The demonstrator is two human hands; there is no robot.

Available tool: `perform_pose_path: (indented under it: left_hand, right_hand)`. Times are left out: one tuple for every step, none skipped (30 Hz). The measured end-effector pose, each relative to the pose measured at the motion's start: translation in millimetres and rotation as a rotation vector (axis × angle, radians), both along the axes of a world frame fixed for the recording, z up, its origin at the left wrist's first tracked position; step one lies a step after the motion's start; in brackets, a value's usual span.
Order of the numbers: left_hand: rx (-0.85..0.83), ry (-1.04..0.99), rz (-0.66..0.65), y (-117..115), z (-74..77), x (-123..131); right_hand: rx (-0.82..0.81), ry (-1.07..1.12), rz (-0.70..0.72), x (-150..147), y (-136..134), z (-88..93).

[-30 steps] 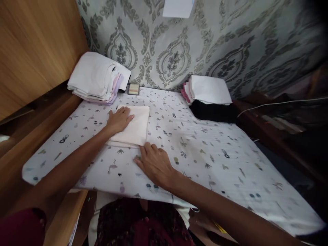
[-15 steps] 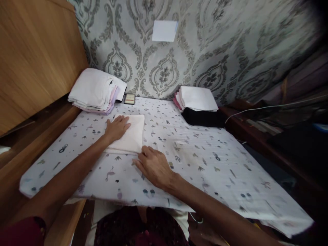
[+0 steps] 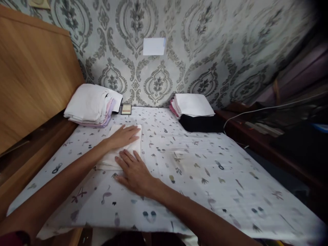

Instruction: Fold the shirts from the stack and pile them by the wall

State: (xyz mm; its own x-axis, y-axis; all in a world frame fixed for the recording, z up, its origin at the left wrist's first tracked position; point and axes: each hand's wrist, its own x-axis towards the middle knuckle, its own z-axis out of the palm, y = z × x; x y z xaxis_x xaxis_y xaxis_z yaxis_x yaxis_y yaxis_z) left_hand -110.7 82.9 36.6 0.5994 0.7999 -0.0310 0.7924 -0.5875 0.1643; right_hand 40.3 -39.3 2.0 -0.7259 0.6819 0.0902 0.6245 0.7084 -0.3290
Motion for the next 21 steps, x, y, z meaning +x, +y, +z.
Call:
perform_pose_path:
  left_hand:
    - [-0.056,-0.003,-0.046,6,-3.3,4]
    - [-0.100,-0.007,-0.063,13,-7.7,8]
    - [-0.126,-0.015,-0.054,21,-12.7,11]
    - [-0.135,-0.028,-0.031,28,-17.5,13]
    - [-0.133,-0.043,-0.005,35,-21.9,14]
    - [-0.131,-0.057,0.016,41,-25.5,15]
    - [-0.132,-0.066,0.032,47,-28.2,15]
    - [-0.127,-0.076,0.047,51,-29.8,14]
    - [-0.114,-0.088,0.059,55,-30.5,13]
    - [-0.093,-0.103,0.068,57,-30.2,12]
    - [-0.068,-0.114,0.077,59,-29.0,10]
    - [-0.043,-0.115,0.090,60,-26.9,7]
    - [-0.023,-0.103,0.105,62,-24.1,3]
    - [-0.015,-0.083,0.120,64,-20.4,-2]
    - [-0.024,-0.059,0.135,67,-16.3,-7]
    - [-0.047,-0.038,0.150,70,-11.8,-12]
    - [-0.080,-0.023,0.161,74,-7.4,-17]
    - [-0.116,-0.013,0.168,78,-3.4,-22]
    - [-0.149,-0.007,0.173,82,0.1,-26]
    - [-0.175,-0.001,0.180,85,2.8,-29]
    - [-0.191,0.004,0.190,87,4.9,-31]
  right_hand:
    - [0.002,0.005,0.002,1,0,1.1]
    - [0.007,0.010,0.004,1,-1,2.1]
    - [0.012,0.014,0.006,2,-1,2.9]
    - [0.016,0.018,0.006,2,-1,3.5]
    - [0.020,0.021,0.006,2,-1,3.8]
    - [0.023,0.022,0.005,2,-1,3.9]
    - [0.026,0.023,0.005,2,-2,3.9]
    - [0.030,0.024,0.005,2,-2,3.8]
    - [0.036,0.029,0.007,2,-2,3.7]
    - [0.045,0.038,0.014,3,-2,3.6]
    - [0.053,0.055,0.025,5,-2,3.6]
    - [0.063,0.084,0.026,7,-2,3.9]
    - [0.073,0.125,0.004,9,0,4.5]
    - [0.080,0.174,-0.054,12,1,5.4]
    - [0.079,0.222,-0.148,15,4,6.8]
    - [0.069,0.258,-0.269,18,7,8.6]
    - [0.044,0.275,-0.397,22,11,10.7]
    - [0.007,0.271,-0.509,25,15,13.0]
    - [-0.036,0.250,-0.588,28,18,15.2]
    - [-0.073,0.222,-0.636,30,21,17.2]
    - [-0.098,0.196,-0.657,32,23,18.8]
